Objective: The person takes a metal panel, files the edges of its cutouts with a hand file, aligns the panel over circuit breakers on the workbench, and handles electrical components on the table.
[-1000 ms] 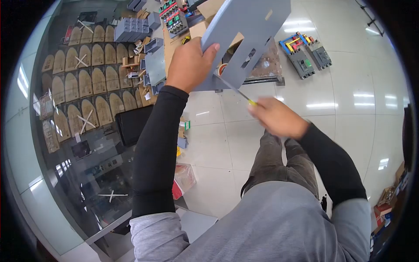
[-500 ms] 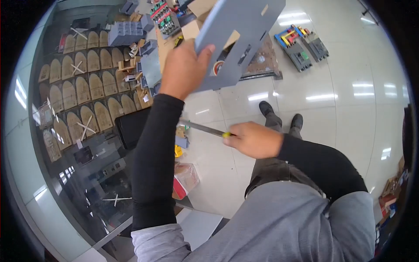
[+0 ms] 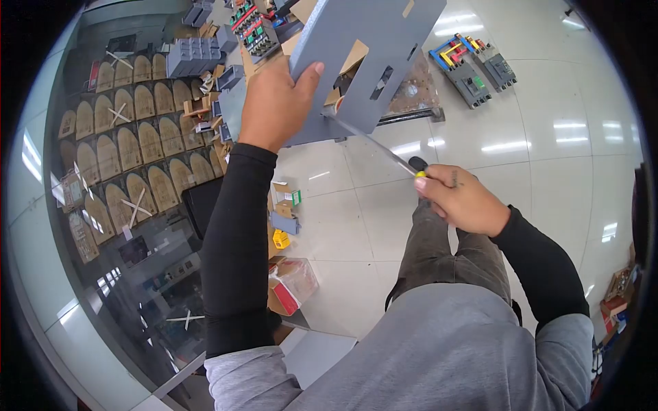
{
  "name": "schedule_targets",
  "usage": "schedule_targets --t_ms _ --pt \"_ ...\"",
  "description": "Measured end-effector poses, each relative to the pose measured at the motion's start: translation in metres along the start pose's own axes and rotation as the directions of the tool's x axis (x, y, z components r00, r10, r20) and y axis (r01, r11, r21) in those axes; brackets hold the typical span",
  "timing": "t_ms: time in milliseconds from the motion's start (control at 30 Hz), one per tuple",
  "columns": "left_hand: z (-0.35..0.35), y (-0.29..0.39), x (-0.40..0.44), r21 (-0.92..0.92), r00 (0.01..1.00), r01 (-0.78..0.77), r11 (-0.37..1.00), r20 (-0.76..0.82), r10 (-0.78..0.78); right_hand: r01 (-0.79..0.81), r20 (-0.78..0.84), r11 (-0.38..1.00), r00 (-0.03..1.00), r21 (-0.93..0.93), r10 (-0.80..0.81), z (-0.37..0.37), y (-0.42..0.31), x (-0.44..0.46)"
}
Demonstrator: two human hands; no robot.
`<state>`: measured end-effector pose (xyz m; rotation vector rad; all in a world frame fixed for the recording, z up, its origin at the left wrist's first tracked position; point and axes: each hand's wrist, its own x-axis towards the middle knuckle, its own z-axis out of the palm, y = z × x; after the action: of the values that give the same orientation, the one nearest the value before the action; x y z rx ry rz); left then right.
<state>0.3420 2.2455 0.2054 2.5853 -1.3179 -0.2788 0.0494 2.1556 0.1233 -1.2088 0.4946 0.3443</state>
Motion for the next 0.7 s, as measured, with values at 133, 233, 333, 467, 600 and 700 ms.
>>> schedule_targets --t_ms 133,233,333,467,600,700 --pt "0.001 0.011 -0.008 0.041 0.998 0.046 0.998 0.030 -0.047 0.168 0.025 0.968 0.986 -0.185 -0.166 0.020 -0.009 0.099" --pt "-0.003 0.014 -0.004 0.051 0.997 0.067 0.996 0.037 -0.069 0.106 0.080 0.989 0.992 -0.102 -0.098 0.022 -0.009 0.121" --pt "-0.003 0.014 -0.006 0.011 0.998 0.061 0.998 0.023 -0.061 0.112 0.053 0.990 0.993 -0.083 -0.108 0.013 -0.001 0.057" --pt "0.003 0.007 -0.006 -0.052 0.999 -0.020 0.998 -0.043 0.018 0.040 0.063 0.989 0.998 -0.144 -0.032 0.008 -0.002 0.059" --pt "0.003 0.007 -0.003 -0.006 0.998 -0.010 1.000 -0.057 0.010 0.147 0.026 0.961 0.989 -0.234 -0.145 0.012 -0.012 0.101" --pt "0.002 0.009 -0.004 -0.053 0.999 -0.004 0.999 -0.047 0.002 0.149 0.036 0.977 0.989 -0.150 -0.145 0.001 0.018 0.049"
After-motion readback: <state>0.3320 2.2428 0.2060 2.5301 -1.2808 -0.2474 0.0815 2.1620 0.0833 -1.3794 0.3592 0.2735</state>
